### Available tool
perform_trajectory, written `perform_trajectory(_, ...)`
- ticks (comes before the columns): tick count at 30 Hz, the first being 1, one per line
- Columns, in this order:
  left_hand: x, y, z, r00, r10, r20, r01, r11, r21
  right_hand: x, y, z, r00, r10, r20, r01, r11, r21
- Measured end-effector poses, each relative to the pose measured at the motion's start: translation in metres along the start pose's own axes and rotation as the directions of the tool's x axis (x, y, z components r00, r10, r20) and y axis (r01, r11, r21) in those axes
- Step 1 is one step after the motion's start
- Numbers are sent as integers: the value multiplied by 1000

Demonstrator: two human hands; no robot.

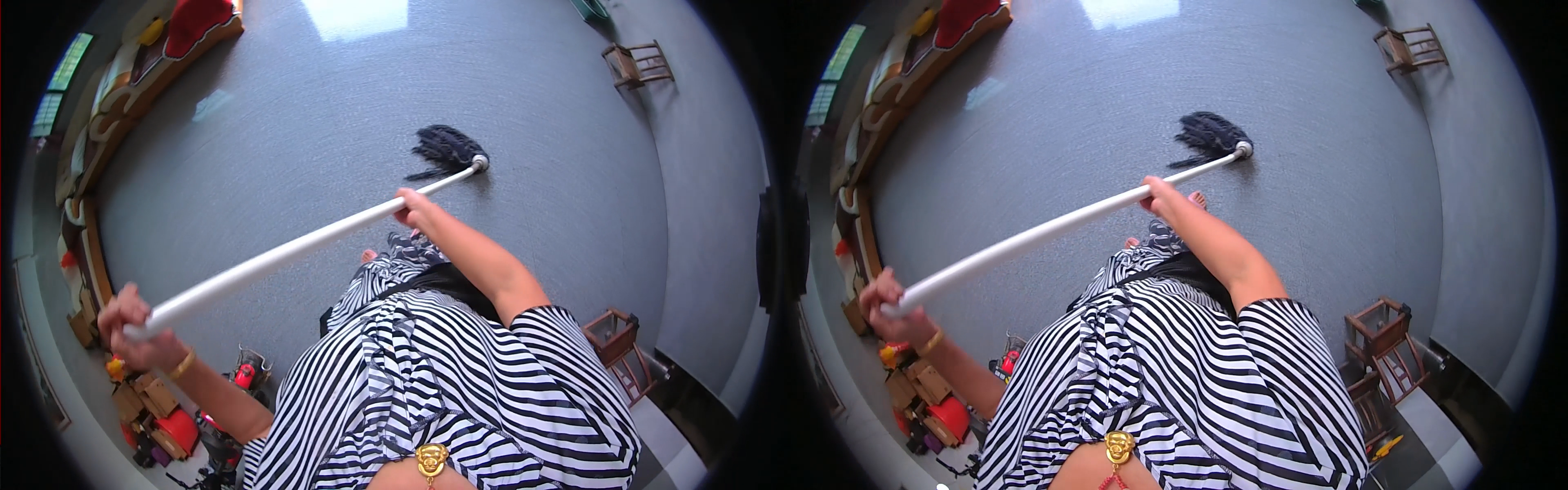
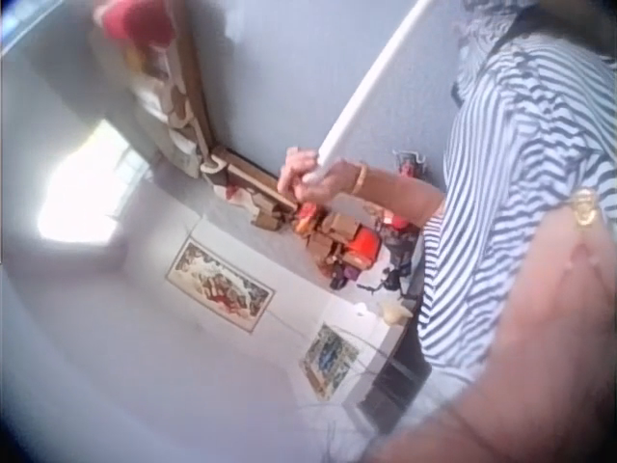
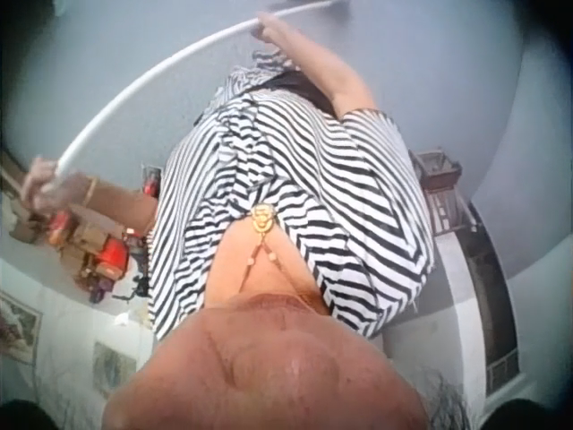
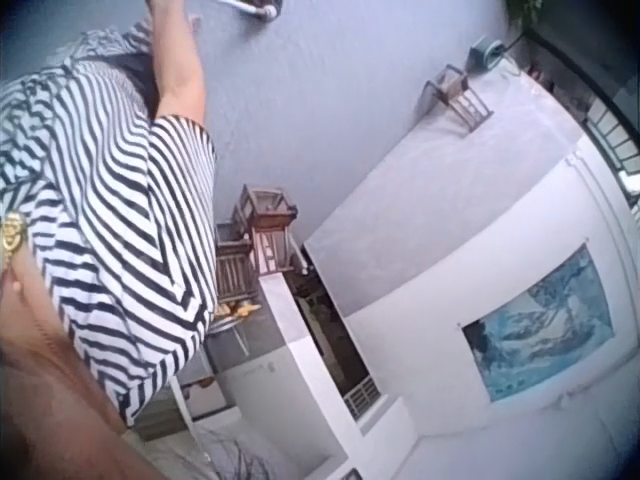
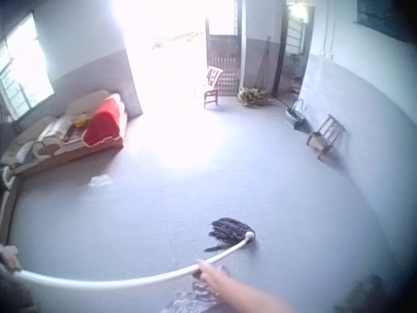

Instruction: The person mops the floor using a mop while moving across the room.

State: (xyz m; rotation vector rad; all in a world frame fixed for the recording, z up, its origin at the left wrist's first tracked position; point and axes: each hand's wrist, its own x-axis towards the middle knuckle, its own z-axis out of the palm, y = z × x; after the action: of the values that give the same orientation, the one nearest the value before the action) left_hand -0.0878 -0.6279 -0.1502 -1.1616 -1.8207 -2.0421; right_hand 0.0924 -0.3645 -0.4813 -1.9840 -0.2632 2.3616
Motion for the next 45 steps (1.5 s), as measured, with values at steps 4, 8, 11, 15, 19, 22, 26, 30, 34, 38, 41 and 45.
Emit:
perform_trajectory(4,16,-34,92,972,7,235,50,970,-238,8,-56,-78,983,-165,-85,179,963,201)
perform_trajectory(8,26,-47,161,895,25,446,162,912,-376,-5,-77,-144,955,-168,-243,249,899,359)
perform_trajectory(11,24,-53,198,817,-91,569,363,849,-384,-16,-71,-181,938,-121,-324,268,847,459)
perform_trajectory(15,26,-66,234,744,-212,634,570,695,-437,-15,-50,-203,922,-17,-386,252,784,568)
perform_trajectory(19,10,-60,264,569,-261,780,820,244,-517,-26,-44,-189,886,198,-420,232,593,771)
perform_trajectory(22,16,-64,263,575,-114,810,807,240,-539,-40,-44,-169,854,325,-407,245,438,865)
perform_trajectory(26,33,-52,243,648,-154,746,753,275,-598,-45,-61,-135,874,290,-389,214,489,846)
perform_trajectory(30,32,-45,209,740,-206,640,665,364,-652,-28,-82,-107,906,202,-373,191,590,785)
perform_trajectory(34,34,-34,146,828,-256,499,559,445,-700,-17,-68,-48,908,141,-395,98,844,527)
perform_trajectory(38,9,-5,77,909,-341,240,398,536,-745,-13,-43,19,931,195,-308,-127,966,227)
perform_trajectory(41,-21,15,47,913,-408,5,303,670,-678,-5,-22,61,945,145,-294,-109,985,134)
perform_trajectory(45,-58,36,33,868,-434,-241,227,779,-584,9,-6,114,954,103,-282,-112,994,-14)
